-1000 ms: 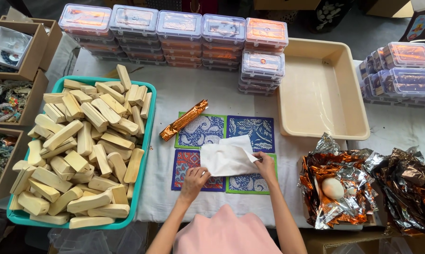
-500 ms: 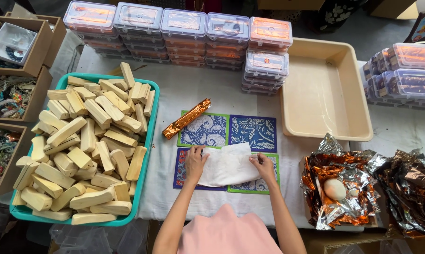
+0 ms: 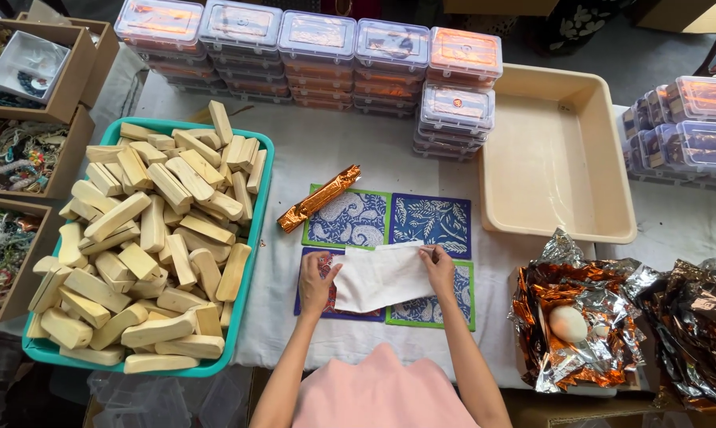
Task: The person wipes a wooden block with a white cloth, then places it on a patterned mat. They wrap the block in a sheet of copper-colored foil, folding the edges to enclose it. The wrapped item is placed on the mat, and the person prepares another wooden block for wrapping.
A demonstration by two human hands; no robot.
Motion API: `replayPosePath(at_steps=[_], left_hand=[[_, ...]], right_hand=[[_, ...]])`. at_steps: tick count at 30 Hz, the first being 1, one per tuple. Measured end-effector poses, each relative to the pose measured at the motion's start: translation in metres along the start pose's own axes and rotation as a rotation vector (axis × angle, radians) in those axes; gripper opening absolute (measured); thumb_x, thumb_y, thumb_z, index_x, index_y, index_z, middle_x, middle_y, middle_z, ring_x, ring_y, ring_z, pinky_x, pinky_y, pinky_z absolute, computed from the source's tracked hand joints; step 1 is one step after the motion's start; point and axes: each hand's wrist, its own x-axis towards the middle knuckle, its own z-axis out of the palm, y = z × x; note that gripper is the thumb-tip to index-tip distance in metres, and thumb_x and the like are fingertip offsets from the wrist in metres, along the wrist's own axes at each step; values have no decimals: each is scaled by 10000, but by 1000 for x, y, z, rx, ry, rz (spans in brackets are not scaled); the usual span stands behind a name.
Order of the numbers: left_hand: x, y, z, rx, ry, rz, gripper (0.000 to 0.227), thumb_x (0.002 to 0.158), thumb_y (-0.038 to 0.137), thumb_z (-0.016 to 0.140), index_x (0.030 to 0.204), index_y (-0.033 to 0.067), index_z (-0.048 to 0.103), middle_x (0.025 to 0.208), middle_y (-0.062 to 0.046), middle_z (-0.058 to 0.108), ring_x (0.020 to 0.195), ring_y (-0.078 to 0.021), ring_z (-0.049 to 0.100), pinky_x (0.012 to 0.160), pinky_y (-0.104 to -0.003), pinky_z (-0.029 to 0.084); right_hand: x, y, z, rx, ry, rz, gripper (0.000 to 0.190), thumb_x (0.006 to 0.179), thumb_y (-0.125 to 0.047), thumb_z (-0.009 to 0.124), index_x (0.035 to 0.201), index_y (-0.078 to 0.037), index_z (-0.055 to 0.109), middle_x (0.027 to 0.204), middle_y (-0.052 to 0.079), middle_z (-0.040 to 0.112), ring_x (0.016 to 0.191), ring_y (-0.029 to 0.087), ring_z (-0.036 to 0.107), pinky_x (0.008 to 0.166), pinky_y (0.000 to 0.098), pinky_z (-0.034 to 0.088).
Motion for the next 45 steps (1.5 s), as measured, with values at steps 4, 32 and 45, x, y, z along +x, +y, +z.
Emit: replayPosePath(at_steps=[4,32,45], left_hand=[[-32,1,6,126,-74,29,399,853,417,796,1011,80,651,991,-64,608,880,-242,640,765,-394,521],[-21,32,-39,-506,-177,57,95,956,134,710,983,45,691,1006,-46,695,943,-143,662,802,-281,531],[-46,103,12,-682,-483,-96,274,1055,275,601,1154,43,707,976,-69,770,872,-117,761,734,-269,659]], right_hand=[[-12,-8,-8,160,90,-103,492,944,-294,731,1352,-58,592,990,39,746,818,113,696,737,262,551],[-41,-33,-101,752,-317,-222,102,905,-153,771,932,-69,719,1057,69,770,953,115,678,848,277,552],[-107,-85,-21,370,-163,-382,292,932,-95,662,1221,-61,692,880,-12,691,798,76,660,668,225,554]])
